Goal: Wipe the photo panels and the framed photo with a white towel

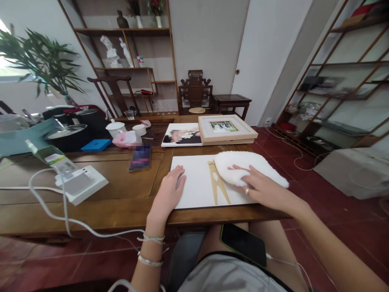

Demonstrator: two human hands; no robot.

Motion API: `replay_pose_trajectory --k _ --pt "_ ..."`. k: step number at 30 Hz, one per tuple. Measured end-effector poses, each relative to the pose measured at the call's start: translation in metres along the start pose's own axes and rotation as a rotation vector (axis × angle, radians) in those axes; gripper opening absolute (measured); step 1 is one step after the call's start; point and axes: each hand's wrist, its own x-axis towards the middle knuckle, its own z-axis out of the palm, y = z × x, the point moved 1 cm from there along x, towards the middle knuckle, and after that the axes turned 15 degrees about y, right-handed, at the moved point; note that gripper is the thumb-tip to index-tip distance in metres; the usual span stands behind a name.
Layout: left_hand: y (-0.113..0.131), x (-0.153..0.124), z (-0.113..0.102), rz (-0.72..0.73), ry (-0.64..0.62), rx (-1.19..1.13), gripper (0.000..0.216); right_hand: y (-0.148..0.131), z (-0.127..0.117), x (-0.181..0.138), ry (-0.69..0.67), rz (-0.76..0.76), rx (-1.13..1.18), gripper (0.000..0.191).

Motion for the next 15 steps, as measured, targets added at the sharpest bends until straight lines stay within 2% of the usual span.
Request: replay_pose_trajectory --k 4,8,11,15 --pt "-0.001 0.0 0.0 -0.005 0.0 -0.003 0.03 0.014 0.012 0.041 0.05 0.007 -0.043 0.028" --pt "-0.001 0.0 0.0 -0.01 -0.007 -0.005 0.031 0.016 0.018 0.056 0.111 0.005 -0.109 0.029" --pt "-0.001 0.0 0.0 -0.001 -0.007 -0.004 0.031 0.01 0.018 0.045 0.106 -0.012 -0.119 0.026" --pt "-0.001 0.0 0.0 0.009 0.0 -0.003 0.03 -0.005 0.011 0.004 0.073 -0.017 -0.086 0.024"
